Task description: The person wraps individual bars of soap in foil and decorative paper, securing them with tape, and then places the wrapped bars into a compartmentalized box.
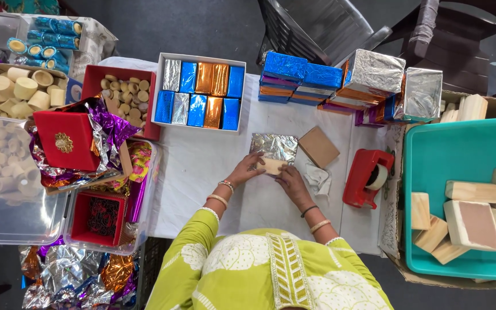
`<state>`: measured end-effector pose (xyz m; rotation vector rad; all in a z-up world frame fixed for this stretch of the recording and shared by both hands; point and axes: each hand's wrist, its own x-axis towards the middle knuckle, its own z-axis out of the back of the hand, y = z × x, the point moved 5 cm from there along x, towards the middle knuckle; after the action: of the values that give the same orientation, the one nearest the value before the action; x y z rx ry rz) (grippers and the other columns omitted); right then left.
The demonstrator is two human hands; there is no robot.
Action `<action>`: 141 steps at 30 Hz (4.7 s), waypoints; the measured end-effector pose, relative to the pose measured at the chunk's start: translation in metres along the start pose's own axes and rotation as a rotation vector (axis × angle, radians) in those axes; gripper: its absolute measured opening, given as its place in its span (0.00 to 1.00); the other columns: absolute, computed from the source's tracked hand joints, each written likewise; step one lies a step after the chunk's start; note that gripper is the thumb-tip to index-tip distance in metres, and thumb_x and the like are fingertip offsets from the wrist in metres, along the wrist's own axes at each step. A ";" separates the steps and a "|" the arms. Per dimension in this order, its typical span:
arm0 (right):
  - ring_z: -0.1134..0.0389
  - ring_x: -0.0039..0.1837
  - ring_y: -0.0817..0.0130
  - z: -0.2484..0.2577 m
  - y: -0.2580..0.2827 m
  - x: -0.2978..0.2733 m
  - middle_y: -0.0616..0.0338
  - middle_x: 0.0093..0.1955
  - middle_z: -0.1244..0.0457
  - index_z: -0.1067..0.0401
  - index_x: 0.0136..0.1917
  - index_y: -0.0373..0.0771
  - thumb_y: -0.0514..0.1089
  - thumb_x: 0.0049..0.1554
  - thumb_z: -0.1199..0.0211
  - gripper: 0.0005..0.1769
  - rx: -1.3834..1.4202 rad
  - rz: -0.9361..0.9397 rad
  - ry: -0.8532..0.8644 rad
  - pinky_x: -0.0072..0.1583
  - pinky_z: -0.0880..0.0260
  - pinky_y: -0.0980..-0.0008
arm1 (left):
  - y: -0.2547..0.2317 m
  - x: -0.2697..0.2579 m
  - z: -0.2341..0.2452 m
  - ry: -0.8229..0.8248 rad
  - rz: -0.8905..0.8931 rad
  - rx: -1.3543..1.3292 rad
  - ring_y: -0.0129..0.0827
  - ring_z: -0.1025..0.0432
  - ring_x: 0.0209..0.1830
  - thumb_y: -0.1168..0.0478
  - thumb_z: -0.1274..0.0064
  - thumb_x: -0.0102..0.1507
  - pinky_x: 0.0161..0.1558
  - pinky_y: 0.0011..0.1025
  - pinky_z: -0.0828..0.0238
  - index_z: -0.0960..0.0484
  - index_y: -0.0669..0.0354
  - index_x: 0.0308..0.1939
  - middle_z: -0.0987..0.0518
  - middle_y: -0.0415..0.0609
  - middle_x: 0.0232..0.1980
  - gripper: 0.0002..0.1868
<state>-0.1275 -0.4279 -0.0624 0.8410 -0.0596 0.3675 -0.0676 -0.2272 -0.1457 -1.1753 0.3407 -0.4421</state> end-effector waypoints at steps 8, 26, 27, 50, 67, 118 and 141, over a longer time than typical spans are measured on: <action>0.34 0.60 0.51 -0.009 -0.037 0.019 0.50 0.58 0.35 0.29 0.49 0.33 0.37 0.52 0.30 0.13 0.067 -0.177 -0.019 0.60 0.31 0.59 | 0.026 -0.005 -0.006 -0.104 0.145 -0.171 0.30 0.27 0.51 0.58 0.32 0.57 0.52 0.28 0.28 0.21 0.60 0.47 0.22 0.49 0.61 0.19; 0.33 0.44 0.57 -0.008 -0.043 0.038 0.51 0.42 0.35 0.29 0.42 0.33 0.38 0.51 0.27 0.12 0.145 -0.261 -0.124 0.48 0.32 0.62 | 0.031 0.003 -0.002 -0.385 0.353 0.042 0.41 0.28 0.27 0.57 0.38 0.61 0.35 0.37 0.30 0.24 0.64 0.38 0.21 0.56 0.30 0.14; 0.33 0.44 0.57 -0.007 -0.042 0.039 0.51 0.42 0.35 0.29 0.42 0.32 0.38 0.51 0.27 0.12 0.152 -0.268 -0.117 0.48 0.32 0.63 | 0.032 0.003 -0.001 -0.398 0.365 0.047 0.41 0.28 0.27 0.57 0.38 0.61 0.34 0.37 0.31 0.25 0.63 0.38 0.21 0.56 0.29 0.15; 0.32 0.41 0.76 -0.038 -0.106 0.043 0.59 0.38 0.30 0.26 0.40 0.33 0.33 0.50 0.26 0.08 0.374 -0.458 0.024 0.46 0.30 0.73 | -0.060 -0.019 -0.023 -0.206 -0.282 0.633 0.50 0.33 0.68 0.70 0.51 0.60 0.70 0.42 0.37 0.23 0.65 0.56 0.24 0.58 0.62 0.19; 0.33 0.46 0.80 -0.018 -0.108 -0.027 0.67 0.43 0.32 0.37 0.64 0.39 0.32 0.53 0.32 0.27 0.528 -0.589 0.019 0.49 0.32 0.77 | -0.052 -0.011 -0.035 -0.013 -0.192 0.696 0.49 0.40 0.76 0.68 0.58 0.65 0.72 0.41 0.40 0.23 0.61 0.60 0.32 0.58 0.73 0.19; 0.39 0.61 0.47 0.009 -0.006 0.031 0.49 0.56 0.39 0.29 0.57 0.38 0.39 0.53 0.31 0.18 -0.309 -0.089 -0.174 0.63 0.39 0.52 | -0.055 0.008 -0.024 -0.103 -0.184 0.546 0.50 0.36 0.65 0.75 0.51 0.55 0.65 0.42 0.37 0.27 0.65 0.60 0.28 0.56 0.62 0.27; 0.40 0.65 0.51 -0.026 -0.041 0.034 0.53 0.61 0.37 0.29 0.65 0.39 0.37 0.38 0.23 0.40 -0.161 -0.129 0.173 0.68 0.38 0.58 | -0.002 0.051 -0.003 -0.103 -0.035 0.369 0.53 0.31 0.62 0.70 0.46 0.61 0.64 0.44 0.34 0.24 0.59 0.55 0.23 0.57 0.57 0.18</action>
<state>-0.0841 -0.4234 -0.1024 0.6479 0.1237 0.3084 -0.0248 -0.2560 -0.1468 -0.8407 0.1407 -0.4517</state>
